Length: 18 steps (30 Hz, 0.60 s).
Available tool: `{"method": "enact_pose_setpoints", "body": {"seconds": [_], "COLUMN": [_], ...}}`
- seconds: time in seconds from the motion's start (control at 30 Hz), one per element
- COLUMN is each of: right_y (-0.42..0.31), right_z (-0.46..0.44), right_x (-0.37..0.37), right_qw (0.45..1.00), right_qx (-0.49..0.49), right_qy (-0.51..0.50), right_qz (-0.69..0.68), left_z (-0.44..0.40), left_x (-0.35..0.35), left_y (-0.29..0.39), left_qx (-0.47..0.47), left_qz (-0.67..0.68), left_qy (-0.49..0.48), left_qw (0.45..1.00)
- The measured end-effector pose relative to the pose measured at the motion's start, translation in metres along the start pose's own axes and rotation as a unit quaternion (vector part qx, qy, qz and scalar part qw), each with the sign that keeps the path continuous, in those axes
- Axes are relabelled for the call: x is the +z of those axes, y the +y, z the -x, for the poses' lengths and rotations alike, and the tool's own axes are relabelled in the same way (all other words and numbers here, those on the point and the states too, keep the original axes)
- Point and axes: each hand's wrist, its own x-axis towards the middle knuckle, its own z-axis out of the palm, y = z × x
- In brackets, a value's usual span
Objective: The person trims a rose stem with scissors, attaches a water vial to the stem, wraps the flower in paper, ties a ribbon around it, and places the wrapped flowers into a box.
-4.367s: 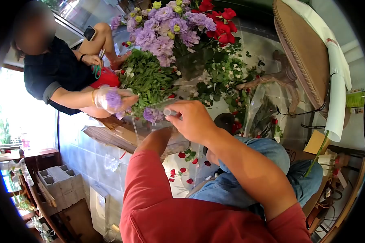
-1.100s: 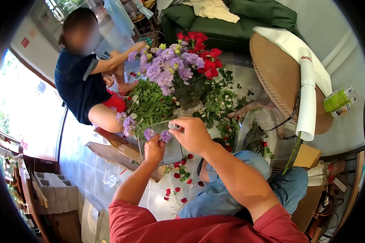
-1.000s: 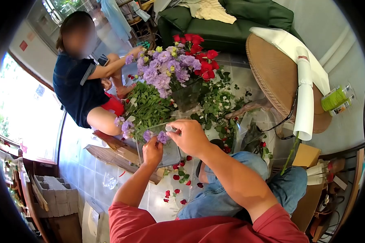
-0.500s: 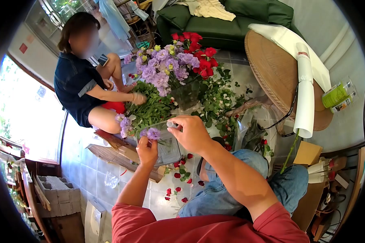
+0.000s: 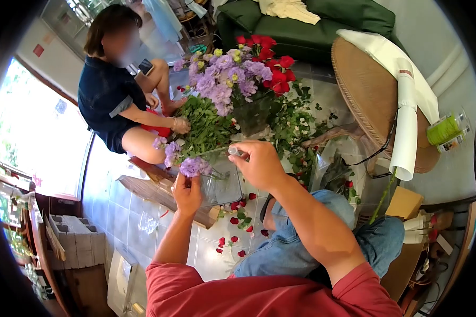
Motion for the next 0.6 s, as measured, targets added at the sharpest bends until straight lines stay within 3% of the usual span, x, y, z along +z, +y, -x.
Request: {"method": "enact_pose_setpoints", "body": {"seconds": [0.2, 0.27, 0.33, 0.47, 0.6], "right_y": [-0.005, -0.007, -0.007, -0.007, -0.006], "right_z": [0.001, 0.002, 0.001, 0.004, 0.003], "right_x": [-0.001, 0.002, 0.002, 0.002, 0.003], "right_qw": [1.000, 1.000, 1.000, 1.000, 1.000], "right_qx": [-0.018, 0.004, 0.000, -0.002, -0.002], "right_qy": [-0.006, -0.012, -0.025, -0.026, -0.022], "right_qz": [-0.005, -0.006, -0.002, 0.010, -0.005], "left_z": [0.013, 0.008, 0.007, 0.000, 0.005], "left_x": [-0.009, -0.013, -0.037, -0.097, -0.164], "left_y": [-0.007, 0.004, 0.014, 0.011, -0.023], "left_qx": [-0.017, -0.029, -0.105, -0.138, -0.125], "left_qz": [0.014, 0.069, 0.124, 0.243, 0.200], "left_qy": [0.076, 0.174, 0.187, 0.259, 0.330], "left_qw": [0.997, 0.982, 0.969, 0.925, 0.914]}}
